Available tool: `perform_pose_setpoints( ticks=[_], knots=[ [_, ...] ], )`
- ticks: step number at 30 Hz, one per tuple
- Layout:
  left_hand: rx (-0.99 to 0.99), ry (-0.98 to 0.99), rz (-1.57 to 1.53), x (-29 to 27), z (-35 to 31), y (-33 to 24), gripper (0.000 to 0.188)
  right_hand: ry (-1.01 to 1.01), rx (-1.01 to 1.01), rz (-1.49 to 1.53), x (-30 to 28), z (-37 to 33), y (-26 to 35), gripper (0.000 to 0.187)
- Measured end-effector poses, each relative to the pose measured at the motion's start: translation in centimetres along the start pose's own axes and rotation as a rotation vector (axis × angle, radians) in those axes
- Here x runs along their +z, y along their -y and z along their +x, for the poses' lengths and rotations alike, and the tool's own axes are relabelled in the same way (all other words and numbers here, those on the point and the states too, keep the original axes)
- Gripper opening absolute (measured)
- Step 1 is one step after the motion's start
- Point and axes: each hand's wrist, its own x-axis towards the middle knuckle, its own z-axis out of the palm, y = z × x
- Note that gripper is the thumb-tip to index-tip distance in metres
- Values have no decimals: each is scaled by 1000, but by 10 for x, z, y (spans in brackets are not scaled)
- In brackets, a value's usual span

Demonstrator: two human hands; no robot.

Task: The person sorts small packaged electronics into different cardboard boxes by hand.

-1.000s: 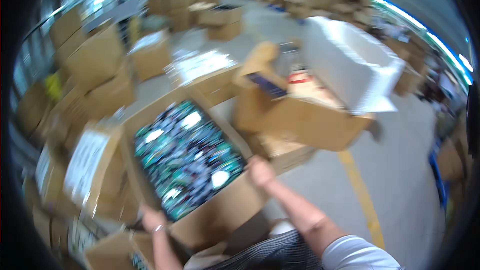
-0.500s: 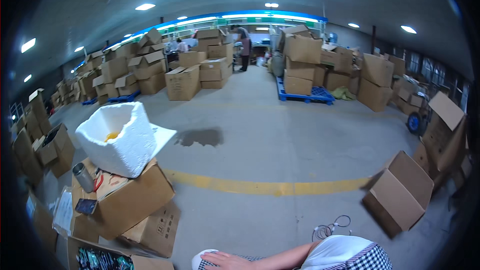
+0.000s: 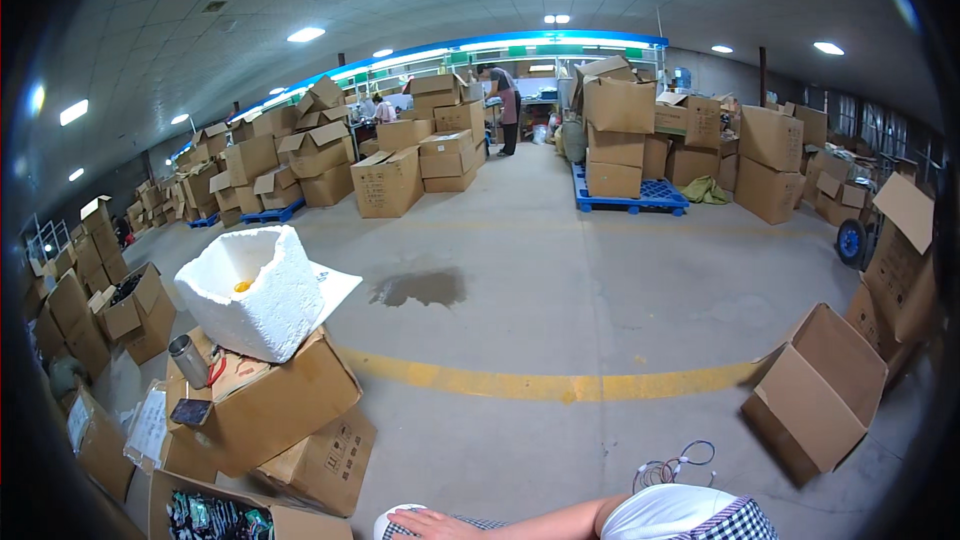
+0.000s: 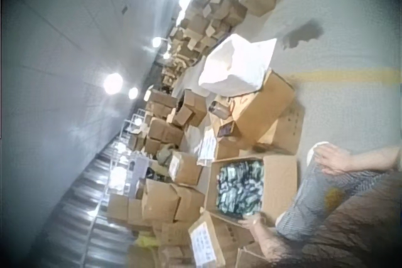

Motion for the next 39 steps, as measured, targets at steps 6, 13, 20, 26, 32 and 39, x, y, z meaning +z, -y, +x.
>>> perform_pose_setpoints(
  ticks=[6,13,20,26,32,39],
  knots=[
    [-40,55,39,43,10,84,40,45,3,-30,2,3,11,45],
    [-30,76,74,75,-1,150,38,62,-4,-58,18,5,21,46],
    [148,30,128,69,-16,147,55,171,32,-153,17,-3,24,47],
    [70,-109,-71,77,-21,131,60,182,42,-175,19,2,10,48],
    [-13,-491,-414,44,-30,154,36,287,-29,32,34,65,3,47],
    [-193,-677,-350,-8,38,200,41,371,-122,194,125,214,-20,49]
  ],
)
